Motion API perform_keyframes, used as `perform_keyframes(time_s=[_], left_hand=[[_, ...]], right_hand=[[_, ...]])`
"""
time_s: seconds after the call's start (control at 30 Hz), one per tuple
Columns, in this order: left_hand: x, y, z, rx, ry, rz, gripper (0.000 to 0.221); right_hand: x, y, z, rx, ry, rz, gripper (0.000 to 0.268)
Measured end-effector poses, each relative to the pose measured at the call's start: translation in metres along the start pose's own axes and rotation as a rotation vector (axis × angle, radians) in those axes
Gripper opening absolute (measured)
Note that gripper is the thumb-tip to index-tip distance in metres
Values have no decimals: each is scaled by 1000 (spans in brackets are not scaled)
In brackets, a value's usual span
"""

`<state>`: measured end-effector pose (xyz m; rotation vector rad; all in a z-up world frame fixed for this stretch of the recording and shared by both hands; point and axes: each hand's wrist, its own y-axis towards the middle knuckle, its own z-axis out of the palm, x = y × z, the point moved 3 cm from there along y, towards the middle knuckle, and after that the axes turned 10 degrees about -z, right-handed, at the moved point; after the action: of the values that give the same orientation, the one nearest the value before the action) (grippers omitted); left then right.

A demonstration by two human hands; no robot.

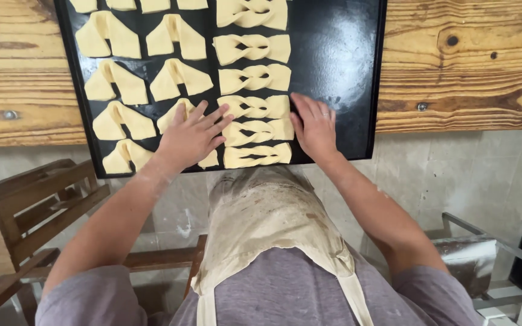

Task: Shaping pre-cut dough pieces into pastries and arranging them on a baking tray

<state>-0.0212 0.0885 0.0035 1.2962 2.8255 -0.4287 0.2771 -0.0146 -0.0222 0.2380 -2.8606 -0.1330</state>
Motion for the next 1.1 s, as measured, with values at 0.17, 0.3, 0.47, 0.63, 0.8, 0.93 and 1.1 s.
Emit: perform_keyframes(time_s=[0.17, 0.3, 0.47, 0.63, 0.8, 0.93, 1.1], left_hand=[[10, 18, -1, 30, -35, 30, 50], [12, 24, -3, -28, -39, 47, 44], [22, 34, -8, -54, -230, 26, 36], [40, 50, -7, -229, -49, 40, 51], [44, 61, -19, -321, -25, 79, 44], [56, 94, -26, -273, -90, 65, 39], [60, 99, -38, -39, 12, 39, 53]], right_hand=[[1, 20, 18, -70, 261, 253, 38], [-2, 23, 26, -90, 632, 617, 28], [4, 35, 12, -244, 292, 427, 40], [1, 59, -8, -76, 19, -47, 43], [-18, 63, -16, 155, -42, -147, 45], [-32, 90, -20, 77, -16, -106, 28], [-46, 110, -14, 200, -51, -111, 47]])
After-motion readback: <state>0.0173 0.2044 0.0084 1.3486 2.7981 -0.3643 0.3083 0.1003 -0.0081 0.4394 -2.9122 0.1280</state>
